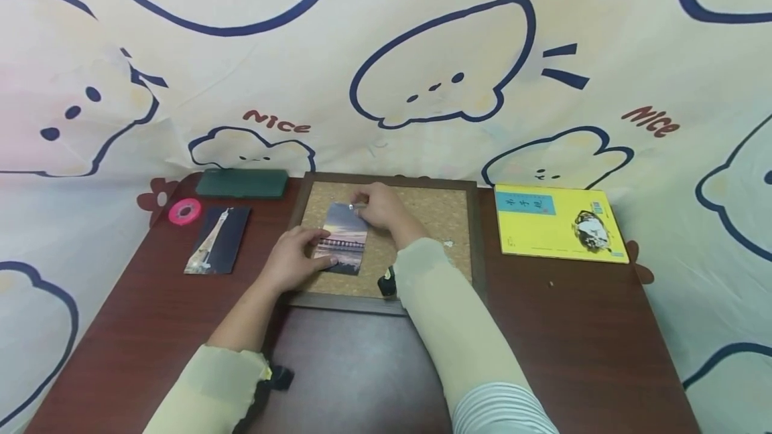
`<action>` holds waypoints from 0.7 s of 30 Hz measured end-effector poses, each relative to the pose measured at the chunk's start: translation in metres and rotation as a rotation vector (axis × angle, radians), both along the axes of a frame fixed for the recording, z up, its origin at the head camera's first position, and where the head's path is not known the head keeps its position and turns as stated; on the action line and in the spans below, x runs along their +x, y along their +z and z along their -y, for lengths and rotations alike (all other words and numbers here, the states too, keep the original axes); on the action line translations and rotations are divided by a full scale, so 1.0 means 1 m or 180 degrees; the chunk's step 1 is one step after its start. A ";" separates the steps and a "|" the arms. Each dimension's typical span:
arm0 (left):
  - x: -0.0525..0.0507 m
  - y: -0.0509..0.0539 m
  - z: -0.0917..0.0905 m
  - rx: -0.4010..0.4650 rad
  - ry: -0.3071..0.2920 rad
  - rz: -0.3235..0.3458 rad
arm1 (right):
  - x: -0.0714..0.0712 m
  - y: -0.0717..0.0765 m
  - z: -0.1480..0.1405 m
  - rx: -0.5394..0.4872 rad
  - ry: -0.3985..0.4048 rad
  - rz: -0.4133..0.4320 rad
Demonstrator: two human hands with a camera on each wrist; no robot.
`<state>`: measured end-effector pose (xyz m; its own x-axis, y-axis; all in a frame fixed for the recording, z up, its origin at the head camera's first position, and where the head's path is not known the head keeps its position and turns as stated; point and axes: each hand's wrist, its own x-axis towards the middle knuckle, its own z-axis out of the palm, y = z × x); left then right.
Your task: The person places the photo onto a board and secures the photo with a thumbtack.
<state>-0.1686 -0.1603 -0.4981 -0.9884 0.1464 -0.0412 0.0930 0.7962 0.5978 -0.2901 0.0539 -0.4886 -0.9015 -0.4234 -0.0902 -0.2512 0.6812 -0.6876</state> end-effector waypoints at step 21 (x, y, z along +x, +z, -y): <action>-0.001 0.001 -0.001 -0.0057 0.0030 -0.0012 | 0.009 0.007 -0.003 0.0638 0.0366 -0.0299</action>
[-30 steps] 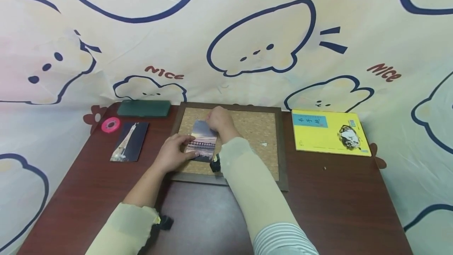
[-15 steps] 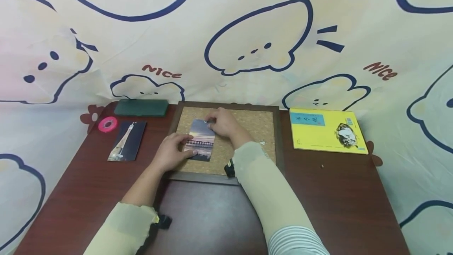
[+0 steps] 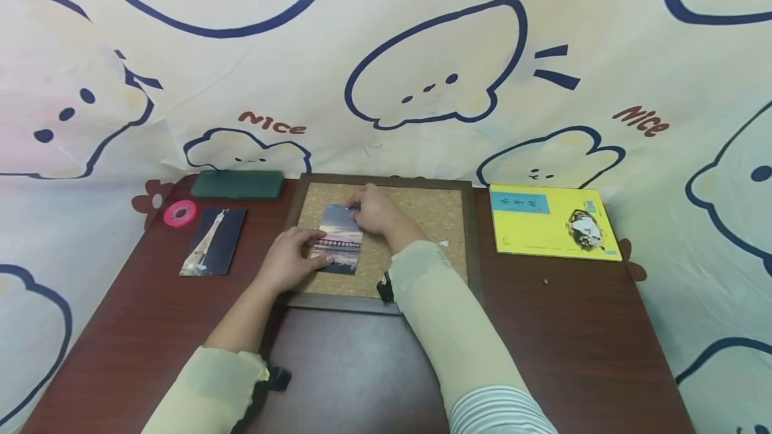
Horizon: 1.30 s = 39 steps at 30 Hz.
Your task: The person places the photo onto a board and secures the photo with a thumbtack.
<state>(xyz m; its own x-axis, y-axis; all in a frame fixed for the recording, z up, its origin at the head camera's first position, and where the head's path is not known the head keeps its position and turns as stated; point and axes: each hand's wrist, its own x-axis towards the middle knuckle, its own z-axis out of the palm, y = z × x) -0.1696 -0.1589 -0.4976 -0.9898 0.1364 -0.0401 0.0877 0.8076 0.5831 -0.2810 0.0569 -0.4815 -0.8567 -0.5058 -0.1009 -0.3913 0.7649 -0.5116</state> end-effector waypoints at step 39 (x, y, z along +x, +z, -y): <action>0.003 0.001 0.005 0.0117 -0.0061 0.0028 | 0.045 -0.008 -0.036 -0.0843 -0.0301 0.0056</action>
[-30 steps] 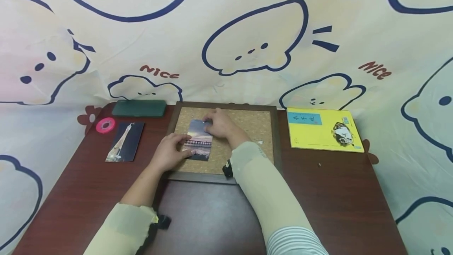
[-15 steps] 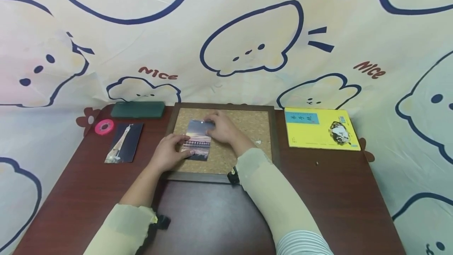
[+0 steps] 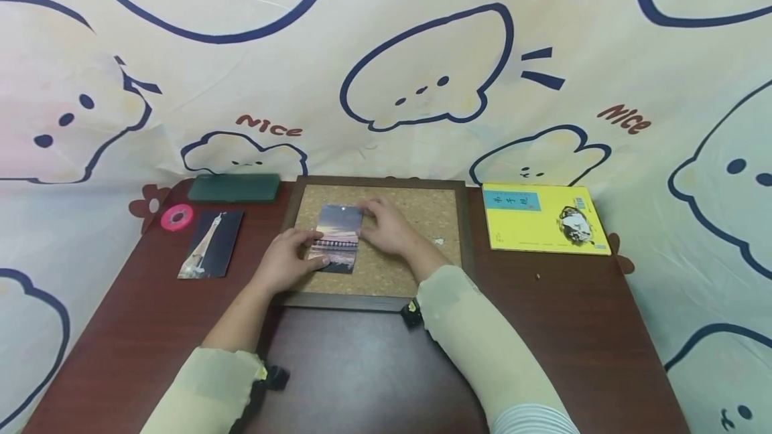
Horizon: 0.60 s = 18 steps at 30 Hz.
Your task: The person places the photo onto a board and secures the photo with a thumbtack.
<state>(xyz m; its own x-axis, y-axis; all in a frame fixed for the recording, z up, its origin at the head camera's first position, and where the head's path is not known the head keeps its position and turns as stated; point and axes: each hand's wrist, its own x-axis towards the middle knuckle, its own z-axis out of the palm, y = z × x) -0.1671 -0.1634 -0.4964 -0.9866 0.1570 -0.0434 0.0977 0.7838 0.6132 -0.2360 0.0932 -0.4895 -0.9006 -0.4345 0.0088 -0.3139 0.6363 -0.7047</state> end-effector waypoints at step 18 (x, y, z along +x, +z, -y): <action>-0.001 -0.003 -0.002 -0.0031 -0.0001 -0.0067 | 0.034 0.004 -0.047 -0.0074 -0.0208 0.0037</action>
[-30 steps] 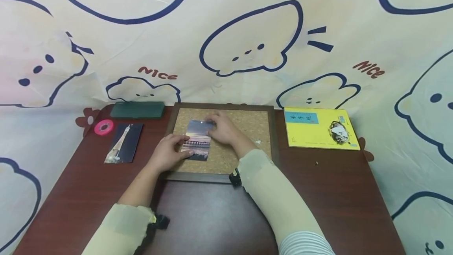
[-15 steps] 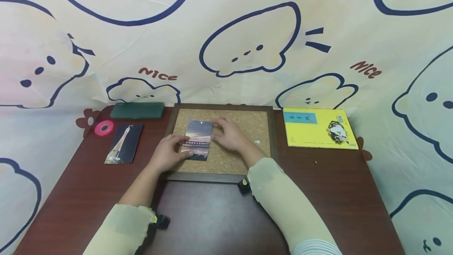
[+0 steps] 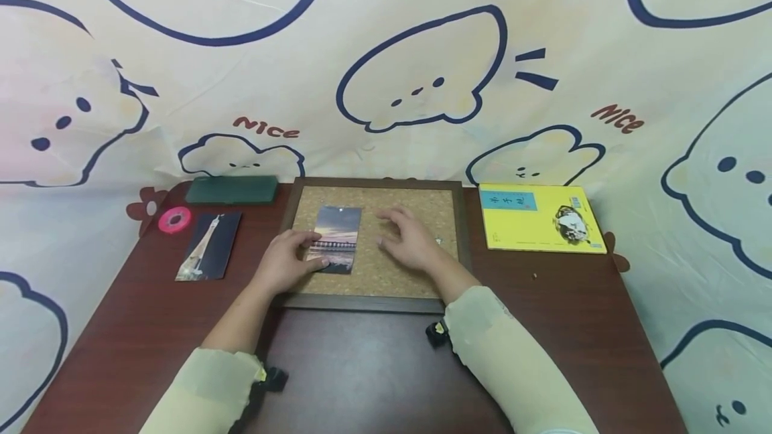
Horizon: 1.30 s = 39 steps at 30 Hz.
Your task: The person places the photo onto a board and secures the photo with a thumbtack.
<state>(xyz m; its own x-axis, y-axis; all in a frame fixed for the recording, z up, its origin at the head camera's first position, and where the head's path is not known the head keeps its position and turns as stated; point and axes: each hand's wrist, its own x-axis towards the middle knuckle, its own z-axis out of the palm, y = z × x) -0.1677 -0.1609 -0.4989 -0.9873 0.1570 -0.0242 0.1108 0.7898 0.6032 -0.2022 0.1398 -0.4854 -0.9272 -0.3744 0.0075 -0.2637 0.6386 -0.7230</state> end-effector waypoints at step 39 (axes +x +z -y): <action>0.021 0.014 0.064 0.0638 -0.0034 -0.0624 | 0.063 -0.005 -0.102 0.0019 -0.0270 -0.0560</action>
<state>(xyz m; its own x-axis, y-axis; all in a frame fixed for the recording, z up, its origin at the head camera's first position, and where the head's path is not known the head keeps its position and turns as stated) -0.1469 -0.2246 -0.4845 -0.9683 0.1499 0.1998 0.2486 0.6551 0.7135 -0.1393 0.2417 -0.4905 -0.9400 -0.2957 0.1701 -0.3307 0.6680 -0.6666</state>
